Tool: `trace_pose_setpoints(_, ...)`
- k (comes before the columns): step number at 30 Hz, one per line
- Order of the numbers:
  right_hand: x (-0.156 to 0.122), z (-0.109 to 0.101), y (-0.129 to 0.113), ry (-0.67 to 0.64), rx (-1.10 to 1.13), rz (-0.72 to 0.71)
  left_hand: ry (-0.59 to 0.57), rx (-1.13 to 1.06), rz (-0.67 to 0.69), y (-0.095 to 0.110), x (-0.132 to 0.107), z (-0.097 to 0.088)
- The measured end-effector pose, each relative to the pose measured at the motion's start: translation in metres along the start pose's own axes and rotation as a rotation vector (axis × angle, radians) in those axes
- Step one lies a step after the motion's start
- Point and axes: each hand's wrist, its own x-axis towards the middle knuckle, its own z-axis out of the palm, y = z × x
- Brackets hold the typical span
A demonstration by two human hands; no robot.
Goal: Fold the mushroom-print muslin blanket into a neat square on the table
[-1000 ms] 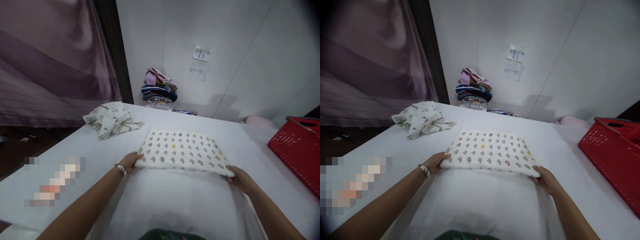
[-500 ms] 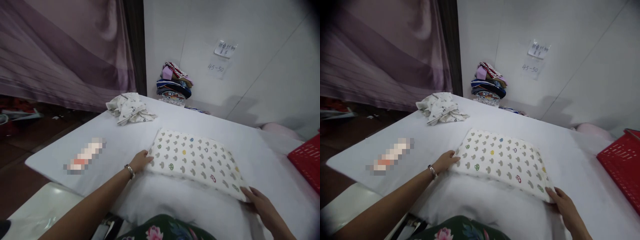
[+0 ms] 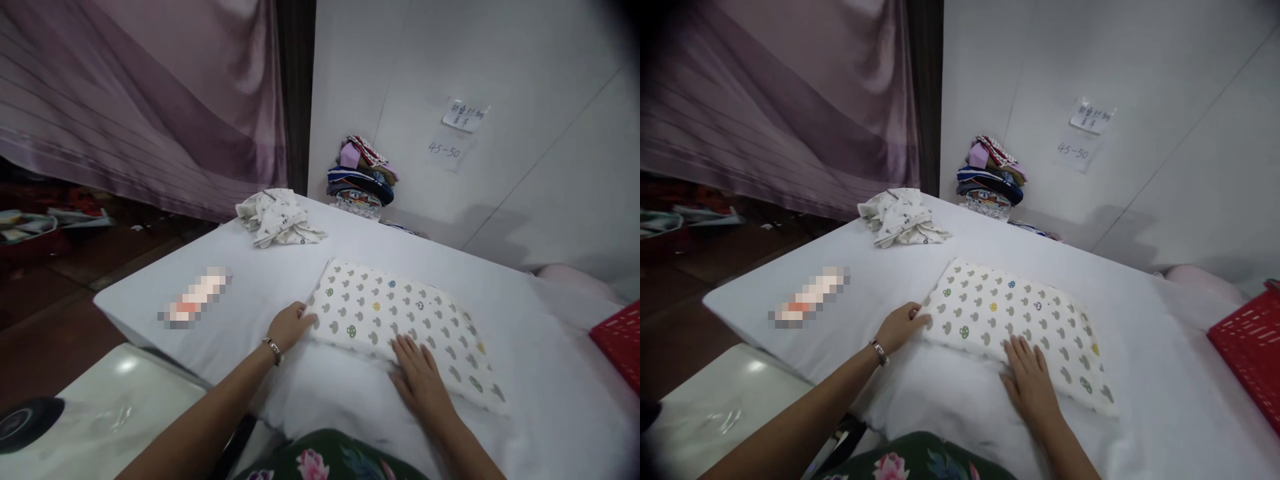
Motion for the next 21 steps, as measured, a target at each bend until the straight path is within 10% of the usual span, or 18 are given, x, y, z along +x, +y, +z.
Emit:
trace_pose_setpoints(8, 0.009, 0.006, 0.002, 0.101, -0.155, -0.065, 0.014, 0.001, 0.011, 0.005, -0.003, 0.006)
trace_pose_setpoints(21, 0.008, -0.008, 0.004, -0.160, 0.131, -0.079, -0.019, 0.110, 0.062, -0.006, -0.011, -0.004)
